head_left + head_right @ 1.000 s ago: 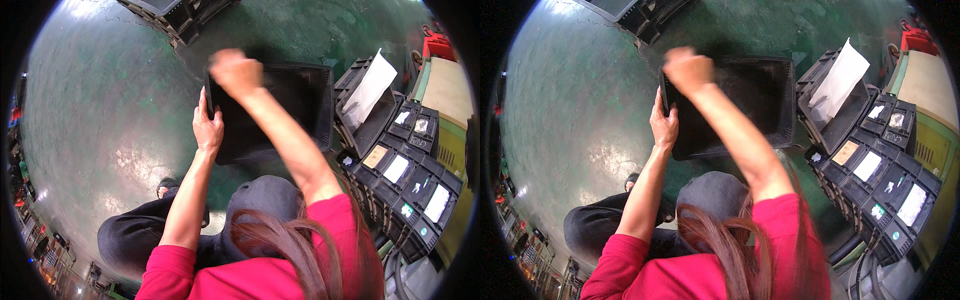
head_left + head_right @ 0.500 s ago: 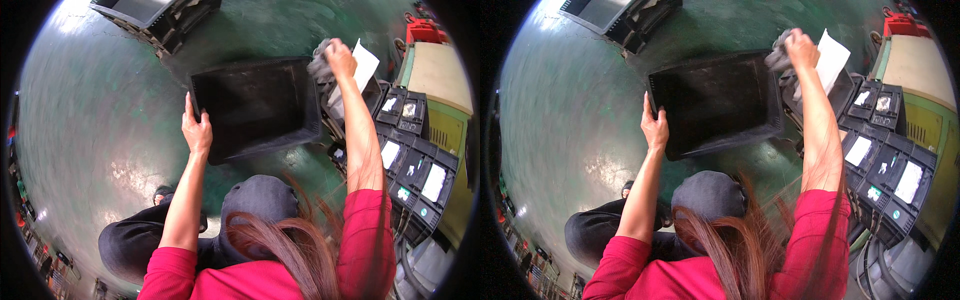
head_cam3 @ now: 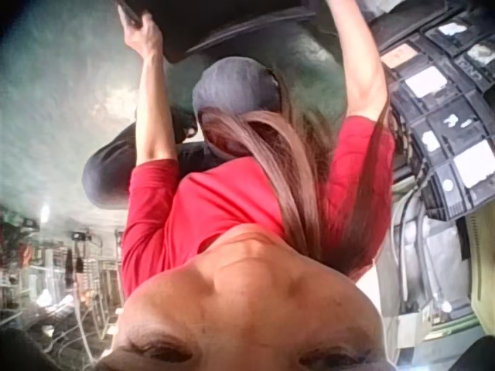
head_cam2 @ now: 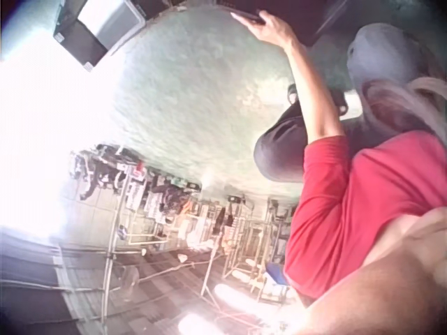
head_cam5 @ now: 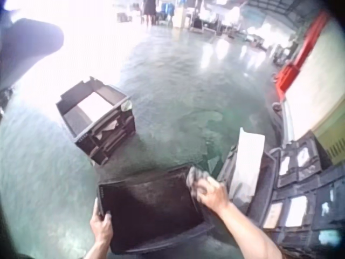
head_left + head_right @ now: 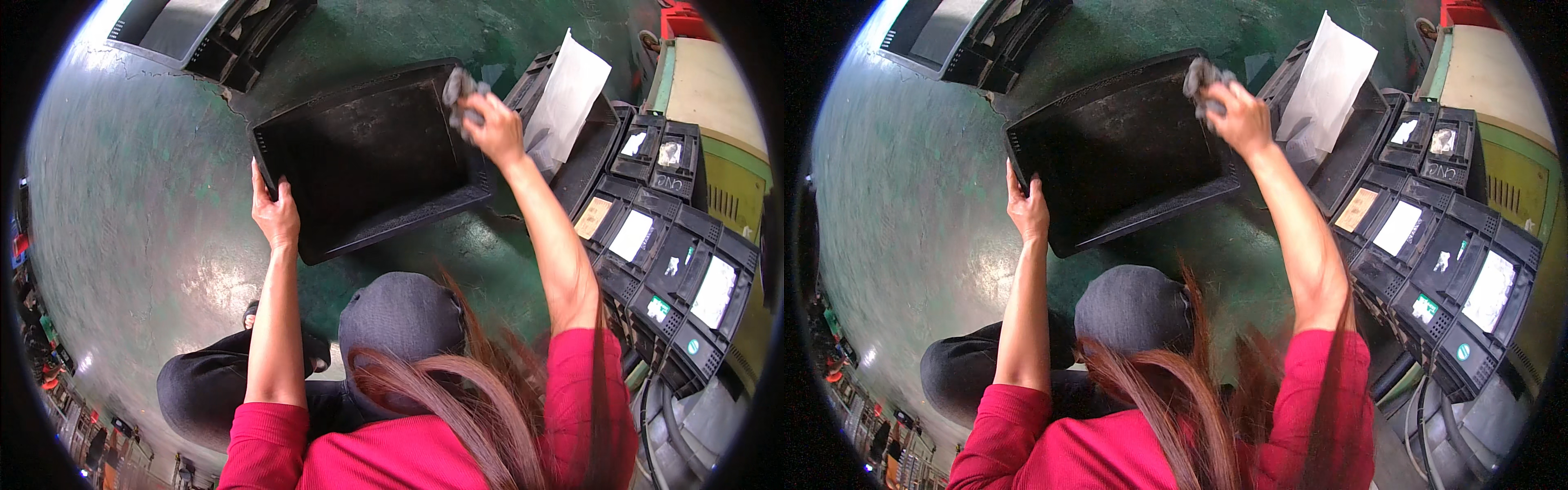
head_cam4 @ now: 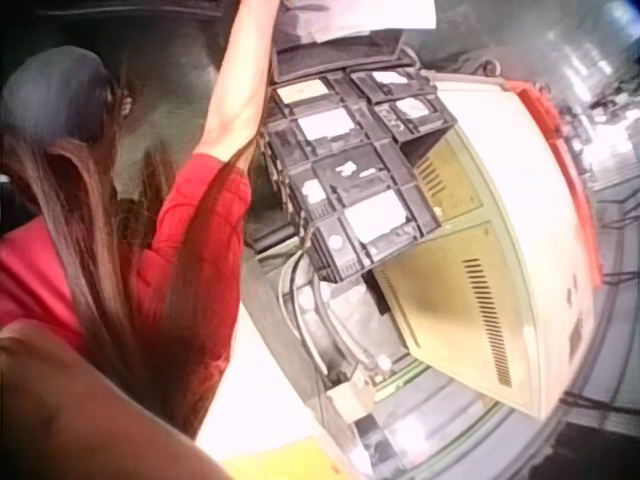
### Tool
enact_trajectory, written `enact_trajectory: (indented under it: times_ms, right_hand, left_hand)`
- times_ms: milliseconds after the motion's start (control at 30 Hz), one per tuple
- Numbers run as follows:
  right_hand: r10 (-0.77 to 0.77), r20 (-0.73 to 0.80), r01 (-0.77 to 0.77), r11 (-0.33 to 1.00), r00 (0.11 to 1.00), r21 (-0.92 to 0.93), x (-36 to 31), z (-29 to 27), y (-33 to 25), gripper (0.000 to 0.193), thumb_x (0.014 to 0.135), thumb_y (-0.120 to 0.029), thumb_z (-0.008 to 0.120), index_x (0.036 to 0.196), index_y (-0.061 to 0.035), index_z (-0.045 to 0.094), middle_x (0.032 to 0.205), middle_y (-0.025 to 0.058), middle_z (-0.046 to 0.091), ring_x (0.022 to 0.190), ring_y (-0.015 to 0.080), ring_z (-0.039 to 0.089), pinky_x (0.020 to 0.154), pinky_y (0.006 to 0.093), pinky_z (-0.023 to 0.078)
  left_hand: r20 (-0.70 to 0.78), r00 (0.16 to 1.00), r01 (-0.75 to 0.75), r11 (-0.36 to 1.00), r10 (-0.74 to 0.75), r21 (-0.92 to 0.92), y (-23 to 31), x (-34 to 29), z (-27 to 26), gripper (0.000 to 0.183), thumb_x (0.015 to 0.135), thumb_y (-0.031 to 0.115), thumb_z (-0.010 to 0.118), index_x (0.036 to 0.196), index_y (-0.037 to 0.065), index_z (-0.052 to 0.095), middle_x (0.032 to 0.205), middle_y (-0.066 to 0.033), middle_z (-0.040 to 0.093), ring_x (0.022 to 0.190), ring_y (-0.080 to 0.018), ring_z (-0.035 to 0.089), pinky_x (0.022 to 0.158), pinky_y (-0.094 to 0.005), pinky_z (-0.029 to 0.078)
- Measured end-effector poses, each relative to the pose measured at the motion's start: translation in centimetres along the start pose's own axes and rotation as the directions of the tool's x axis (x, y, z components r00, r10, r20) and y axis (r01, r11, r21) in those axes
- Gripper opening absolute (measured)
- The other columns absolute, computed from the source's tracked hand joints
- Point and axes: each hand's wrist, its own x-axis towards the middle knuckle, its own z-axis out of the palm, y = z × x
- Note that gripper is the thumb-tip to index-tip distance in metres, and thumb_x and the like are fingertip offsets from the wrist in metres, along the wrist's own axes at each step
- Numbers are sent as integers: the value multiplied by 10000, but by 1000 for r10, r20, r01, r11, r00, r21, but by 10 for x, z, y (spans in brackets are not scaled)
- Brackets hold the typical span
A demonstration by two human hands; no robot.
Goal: The person wipes the inside and outside surfaces of black plastic bins using a cloth, then places sheets of paper inside the bins and stacks them on a pile.
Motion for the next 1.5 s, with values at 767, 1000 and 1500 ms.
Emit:
enact_trajectory:
  times_ms: [767,1000,1500]
  right_hand:
    - [15,365,-55,993,931,101,-39,20,-185,366,685,-289,654,1013,-142,585,948,82,635,770,276,645,661,408,533]
    - [543,658,-139,816,521,-562,-70,15,-104,293,774,-241,527,919,-51,697,953,179,664,923,304,646,773,405,522]
    - [420,765,-52,889,489,-455,-82,3,-72,275,700,-261,583,869,-74,694,916,164,667,869,303,653,751,419,523]
  left_hand:
    - [-92,972,-222,974,218,-44,-17,-7,-7,575,800,83,591,1344,173,430,1086,-109,636,939,-154,608,829,-286,459]
    - [-127,938,-320,946,324,46,-5,-23,-4,612,788,129,615,1348,255,405,964,-159,598,870,-349,599,754,-415,476]
    - [44,974,-227,962,223,150,11,-8,4,625,780,147,613,1349,282,395,908,-176,605,836,-351,603,752,-435,478]
